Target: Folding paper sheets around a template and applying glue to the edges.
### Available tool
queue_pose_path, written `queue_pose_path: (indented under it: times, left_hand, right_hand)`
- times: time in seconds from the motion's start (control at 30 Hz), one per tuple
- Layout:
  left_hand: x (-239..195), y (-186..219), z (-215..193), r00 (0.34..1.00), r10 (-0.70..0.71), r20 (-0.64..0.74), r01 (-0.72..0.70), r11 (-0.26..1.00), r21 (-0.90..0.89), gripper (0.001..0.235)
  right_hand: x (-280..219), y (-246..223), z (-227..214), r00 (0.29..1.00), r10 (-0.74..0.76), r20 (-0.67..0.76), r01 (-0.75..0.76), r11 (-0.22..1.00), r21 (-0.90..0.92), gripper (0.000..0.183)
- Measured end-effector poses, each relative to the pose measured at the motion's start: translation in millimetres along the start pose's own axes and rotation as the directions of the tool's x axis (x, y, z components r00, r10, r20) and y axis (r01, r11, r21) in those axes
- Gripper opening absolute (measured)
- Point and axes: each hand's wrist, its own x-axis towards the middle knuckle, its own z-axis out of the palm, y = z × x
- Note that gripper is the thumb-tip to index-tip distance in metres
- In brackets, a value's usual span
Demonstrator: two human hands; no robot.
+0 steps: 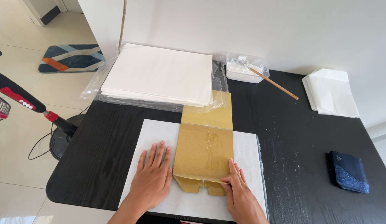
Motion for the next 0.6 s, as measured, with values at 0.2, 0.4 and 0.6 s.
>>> queue_pose_path:
  times: [0.2,0.4,0.6]
  left_hand:
    - [1,-2,-1,1.0,0.014,0.001,-0.014,1.0,0.018,0.064]
    - [0,-3,0,0.999,0.01,0.03,-0.008,0.999,-0.049,0.063]
    - [0,-22,-37,0.983,-0.002,0.185,0.059,0.951,-0.305,0.078]
  right_hand:
    - [1,-3,0,1.0,0.027,0.015,-0.027,1.0,0.002,0.066]
    - [0,1,9,0.997,0.073,0.039,-0.07,0.994,-0.08,0.069]
    - [-1,8,9,0.998,0.037,0.044,-0.035,0.999,-0.041,0.075]
